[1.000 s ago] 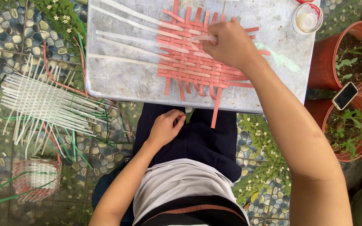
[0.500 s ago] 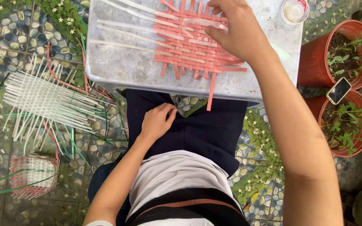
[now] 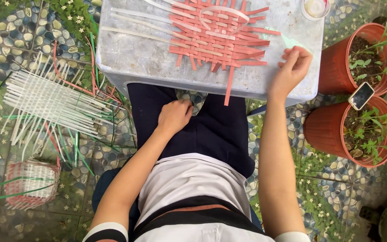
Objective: Weaving white plastic strips into a pink grid to create a woven component.
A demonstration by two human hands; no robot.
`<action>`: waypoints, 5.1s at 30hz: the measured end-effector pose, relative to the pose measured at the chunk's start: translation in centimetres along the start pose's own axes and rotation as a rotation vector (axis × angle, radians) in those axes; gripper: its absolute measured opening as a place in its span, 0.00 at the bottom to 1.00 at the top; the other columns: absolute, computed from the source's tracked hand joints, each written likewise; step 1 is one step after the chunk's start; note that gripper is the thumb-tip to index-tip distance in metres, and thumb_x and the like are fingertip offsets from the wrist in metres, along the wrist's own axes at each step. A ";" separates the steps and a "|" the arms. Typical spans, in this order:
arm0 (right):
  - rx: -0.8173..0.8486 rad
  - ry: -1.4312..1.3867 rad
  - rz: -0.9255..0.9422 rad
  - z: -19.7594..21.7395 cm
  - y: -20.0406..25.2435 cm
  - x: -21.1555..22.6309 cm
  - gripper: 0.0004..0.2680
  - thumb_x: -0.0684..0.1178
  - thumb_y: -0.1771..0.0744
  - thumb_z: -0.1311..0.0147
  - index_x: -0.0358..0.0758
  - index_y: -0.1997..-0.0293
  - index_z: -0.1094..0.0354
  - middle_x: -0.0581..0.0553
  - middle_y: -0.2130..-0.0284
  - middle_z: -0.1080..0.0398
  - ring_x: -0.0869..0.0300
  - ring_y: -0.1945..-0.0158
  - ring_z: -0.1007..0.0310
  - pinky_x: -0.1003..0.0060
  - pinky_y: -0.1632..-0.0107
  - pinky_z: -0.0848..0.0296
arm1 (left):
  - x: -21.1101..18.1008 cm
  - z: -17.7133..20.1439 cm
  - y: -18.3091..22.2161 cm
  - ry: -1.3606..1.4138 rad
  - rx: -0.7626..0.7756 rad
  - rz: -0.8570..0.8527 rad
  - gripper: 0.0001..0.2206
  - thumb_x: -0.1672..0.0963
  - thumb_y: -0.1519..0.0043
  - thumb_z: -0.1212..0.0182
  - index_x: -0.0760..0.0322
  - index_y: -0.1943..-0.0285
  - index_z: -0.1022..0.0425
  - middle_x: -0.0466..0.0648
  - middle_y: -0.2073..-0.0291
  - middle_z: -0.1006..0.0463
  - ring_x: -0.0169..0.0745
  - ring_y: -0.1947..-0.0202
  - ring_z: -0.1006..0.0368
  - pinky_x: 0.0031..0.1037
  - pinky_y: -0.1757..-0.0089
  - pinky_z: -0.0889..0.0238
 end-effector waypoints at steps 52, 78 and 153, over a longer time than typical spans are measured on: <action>0.171 0.095 0.061 -1.1 0.8 0.0 0.09 0.46 0.29 0.53 0.38 0.69 0.32 0.43 0.80 0.29 0.64 0.74 0.33 0.71 0.66 0.32 | -0.1 -1.3 -1.5 0.223 0.201 0.007 0.11 0.55 0.38 0.48 0.68 0.57 0.23 0.57 0.71 0.20 0.59 0.70 0.23 0.41 0.68 0.30; 0.175 0.074 0.066 -1.1 0.8 -0.1 0.09 0.47 0.29 0.52 0.38 0.69 0.32 0.44 0.80 0.29 0.64 0.75 0.33 0.72 0.66 0.32 | -0.1 -1.1 -1.5 0.225 0.197 0.010 0.11 0.55 0.37 0.49 0.67 0.57 0.23 0.56 0.71 0.20 0.57 0.70 0.23 0.39 0.69 0.31; 1.625 0.727 -0.154 -37.8 1.3 4.8 0.08 0.49 0.31 0.50 0.43 0.70 0.40 0.48 0.69 0.34 0.56 0.78 0.37 0.58 0.76 0.41 | 12.1 24.1 -15.0 -0.006 -0.631 0.148 0.05 0.61 0.38 0.31 0.66 0.61 0.25 0.47 0.70 0.26 0.36 0.77 0.31 0.29 0.70 0.36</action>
Point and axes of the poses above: each hand's wrist, its own y-axis away from the middle knuckle, its own z-axis out of the back of the hand, x = y × z, the point moved 6 cm from there along -y, towards the middle knuckle
